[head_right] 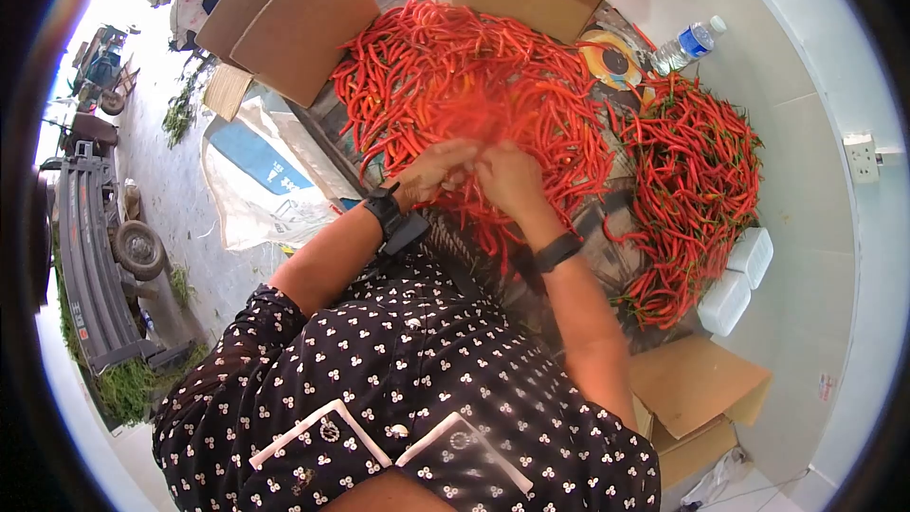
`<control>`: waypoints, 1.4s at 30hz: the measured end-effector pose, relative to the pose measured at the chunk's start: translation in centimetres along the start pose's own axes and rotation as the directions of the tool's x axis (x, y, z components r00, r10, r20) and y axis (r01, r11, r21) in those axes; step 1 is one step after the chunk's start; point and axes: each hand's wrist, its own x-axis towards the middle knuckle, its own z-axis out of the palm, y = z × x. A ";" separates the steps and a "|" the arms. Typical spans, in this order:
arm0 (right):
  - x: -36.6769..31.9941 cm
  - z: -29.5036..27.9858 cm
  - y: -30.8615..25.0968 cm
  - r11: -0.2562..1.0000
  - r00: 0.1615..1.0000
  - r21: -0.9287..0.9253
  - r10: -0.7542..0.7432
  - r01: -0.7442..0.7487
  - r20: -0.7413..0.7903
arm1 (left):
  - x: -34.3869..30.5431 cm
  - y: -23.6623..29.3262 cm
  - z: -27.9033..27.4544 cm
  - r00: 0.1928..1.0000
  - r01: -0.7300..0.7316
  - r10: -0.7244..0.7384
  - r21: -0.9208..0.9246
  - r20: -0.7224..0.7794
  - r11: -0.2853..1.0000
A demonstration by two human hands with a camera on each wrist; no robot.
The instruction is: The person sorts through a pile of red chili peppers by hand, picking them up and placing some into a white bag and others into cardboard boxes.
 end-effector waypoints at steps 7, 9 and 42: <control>4.9 -1.7 4.3 0.996 0.992 -0.091 -0.036 0.025 -0.120 | 0.1 -0.1 0.0 0.995 0.036 -0.038 -0.021 -0.093 0.999; 6.4 -3.0 4.3 0.963 0.997 -0.259 0.078 -0.079 -0.017 | 0.4 -0.3 -0.4 0.995 0.050 -0.052 -0.034 -0.089 0.998; 0.3 0.4 1.5 0.742 0.944 0.583 0.262 -0.331 0.203 | 0.2 -0.3 -0.4 0.994 0.093 -0.080 -0.181 0.077 0.979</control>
